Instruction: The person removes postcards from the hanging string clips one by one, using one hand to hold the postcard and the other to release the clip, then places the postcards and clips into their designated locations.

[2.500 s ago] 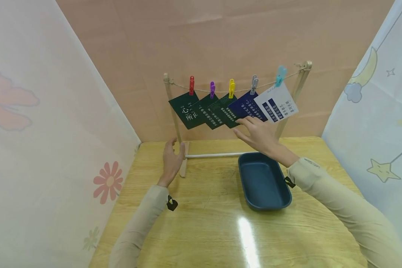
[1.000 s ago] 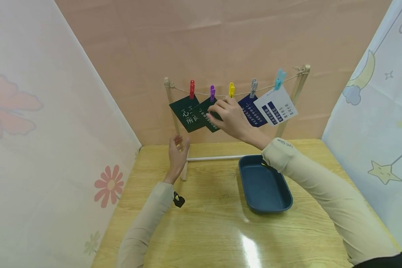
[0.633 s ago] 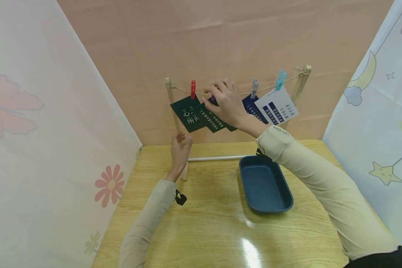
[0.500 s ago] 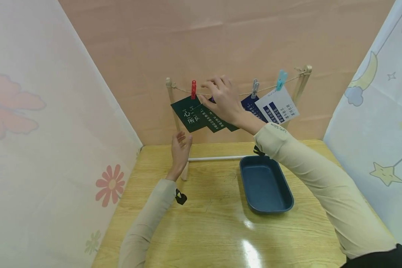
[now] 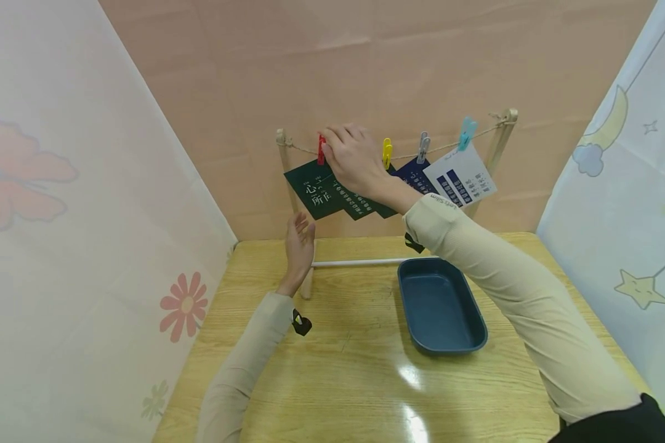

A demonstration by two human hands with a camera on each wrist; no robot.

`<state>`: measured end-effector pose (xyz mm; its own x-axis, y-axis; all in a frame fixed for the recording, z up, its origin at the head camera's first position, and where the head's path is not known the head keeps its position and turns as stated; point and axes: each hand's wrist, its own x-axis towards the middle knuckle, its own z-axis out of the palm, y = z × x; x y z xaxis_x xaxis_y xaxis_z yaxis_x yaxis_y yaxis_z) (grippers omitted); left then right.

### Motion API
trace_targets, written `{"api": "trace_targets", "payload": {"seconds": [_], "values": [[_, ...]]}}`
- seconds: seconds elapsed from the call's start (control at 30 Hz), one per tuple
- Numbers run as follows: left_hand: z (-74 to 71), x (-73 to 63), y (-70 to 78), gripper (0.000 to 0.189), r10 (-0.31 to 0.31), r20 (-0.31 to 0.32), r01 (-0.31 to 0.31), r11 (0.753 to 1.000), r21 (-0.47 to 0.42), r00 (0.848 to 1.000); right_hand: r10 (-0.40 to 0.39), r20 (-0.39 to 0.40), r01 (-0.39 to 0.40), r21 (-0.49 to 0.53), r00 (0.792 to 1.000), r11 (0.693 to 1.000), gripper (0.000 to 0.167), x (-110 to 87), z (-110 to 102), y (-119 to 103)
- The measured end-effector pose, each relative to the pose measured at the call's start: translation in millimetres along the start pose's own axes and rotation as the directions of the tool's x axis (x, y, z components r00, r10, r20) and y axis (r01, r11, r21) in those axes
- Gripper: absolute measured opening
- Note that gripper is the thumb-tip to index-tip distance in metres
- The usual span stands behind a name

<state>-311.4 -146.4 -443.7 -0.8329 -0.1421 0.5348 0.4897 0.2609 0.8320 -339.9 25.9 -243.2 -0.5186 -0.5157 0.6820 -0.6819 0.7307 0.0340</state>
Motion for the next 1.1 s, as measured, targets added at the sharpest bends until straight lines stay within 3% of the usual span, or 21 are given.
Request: {"api": "trace_targets", "payload": {"seconds": [0.23, 0.6, 0.93, 1.1], "values": [[3.1, 4.1, 5.2, 0.044, 0.007, -0.015, -0.007, 1.0, 0.021, 1.0, 0.0, 0.022, 0.0, -0.005, 1.0, 1.0, 0.039, 5.0, -2, -2], [13.1, 9.5, 14.0, 0.05, -0.016, -0.008, 0.016, 1.0, -0.017, 1.0, 0.018, 0.04, -0.017, -0.042, 0.999, 0.999, 0.039, 7.3, 0, 0], [17.1, 13.2, 20.3, 0.051, -0.059, -0.037, 0.059, 0.998, -0.003, 0.998, 0.056, 0.059, -0.057, 0.017, 0.997, 0.998, 0.037, 8.9, 2, -3], [16.7, 14.3, 18.2, 0.048, -0.041, -0.052, 0.041, 0.999, 0.003, 0.998, 0.054, 0.062, -0.056, 0.03, 0.997, 0.998, 0.036, 10.7, 4, -4]]}}
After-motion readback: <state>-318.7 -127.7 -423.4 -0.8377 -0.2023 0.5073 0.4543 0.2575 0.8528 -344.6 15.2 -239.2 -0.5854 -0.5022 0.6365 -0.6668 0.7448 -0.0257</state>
